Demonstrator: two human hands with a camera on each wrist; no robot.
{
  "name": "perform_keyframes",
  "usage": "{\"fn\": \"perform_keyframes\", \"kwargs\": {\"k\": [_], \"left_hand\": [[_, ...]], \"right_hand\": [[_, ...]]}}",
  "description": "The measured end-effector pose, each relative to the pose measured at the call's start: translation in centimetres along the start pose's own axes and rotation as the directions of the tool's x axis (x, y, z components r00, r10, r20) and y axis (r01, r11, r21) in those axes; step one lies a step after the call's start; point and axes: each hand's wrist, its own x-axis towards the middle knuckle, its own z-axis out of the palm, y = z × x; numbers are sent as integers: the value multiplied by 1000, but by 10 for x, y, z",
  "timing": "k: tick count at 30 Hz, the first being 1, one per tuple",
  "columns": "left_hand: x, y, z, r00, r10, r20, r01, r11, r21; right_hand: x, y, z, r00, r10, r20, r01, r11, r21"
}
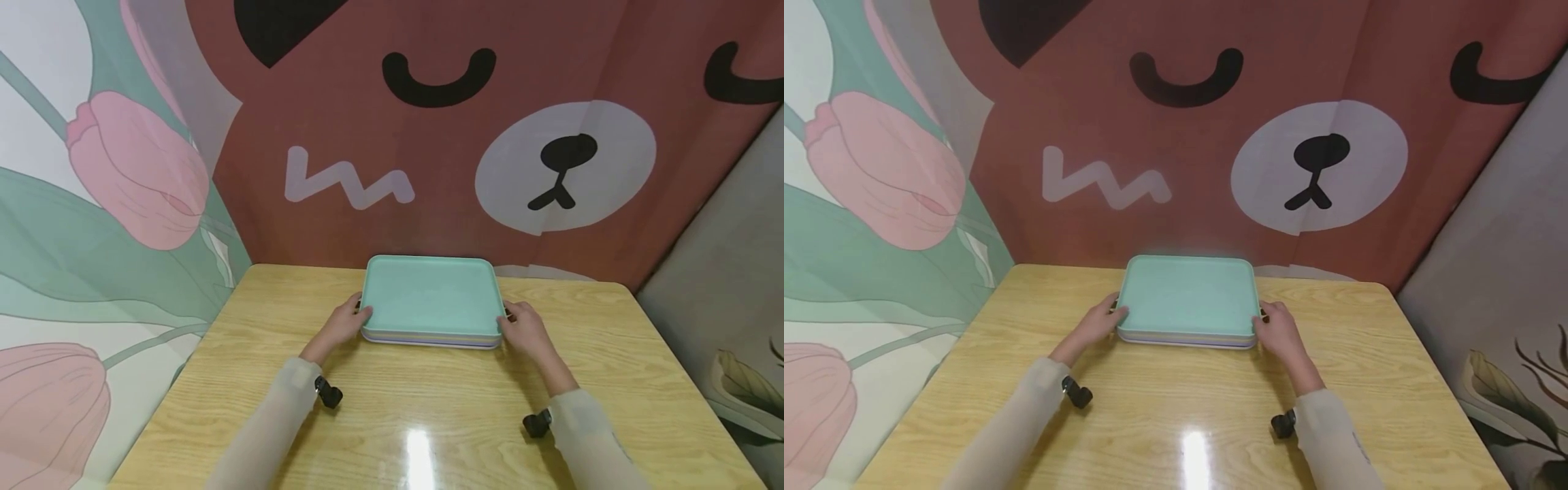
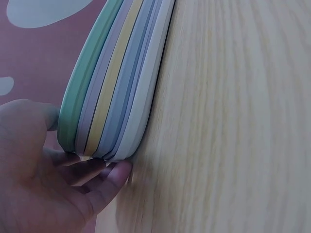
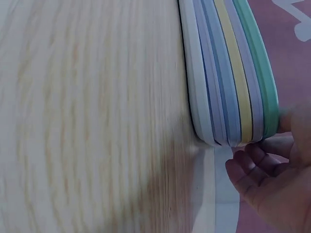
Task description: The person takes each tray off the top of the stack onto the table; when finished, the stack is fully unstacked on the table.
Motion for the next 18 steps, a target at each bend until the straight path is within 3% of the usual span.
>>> {"fn": "perform_keyframes", "kwargs": {"k": [4, 8, 14, 18], "left_hand": [[0, -1, 0, 1000, 4, 14, -4, 1000, 3], [0, -1, -1, 1000, 12, 14, -12, 1000, 6], [0, 0, -2, 1000, 15, 13, -15, 1000, 5], [0, 0, -1, 1000, 16, 16, -16, 1000, -12]], "right_hand": [[-1, -1, -3, 999, 52, 6, -52, 997, 55], [-3, -4, -7, 988, 133, 74, -145, 972, 187], [-5, -11, -18, 961, 210, 178, -269, 855, 443], [-5, -13, -23, 954, 220, 202, -298, 748, 592]]}}
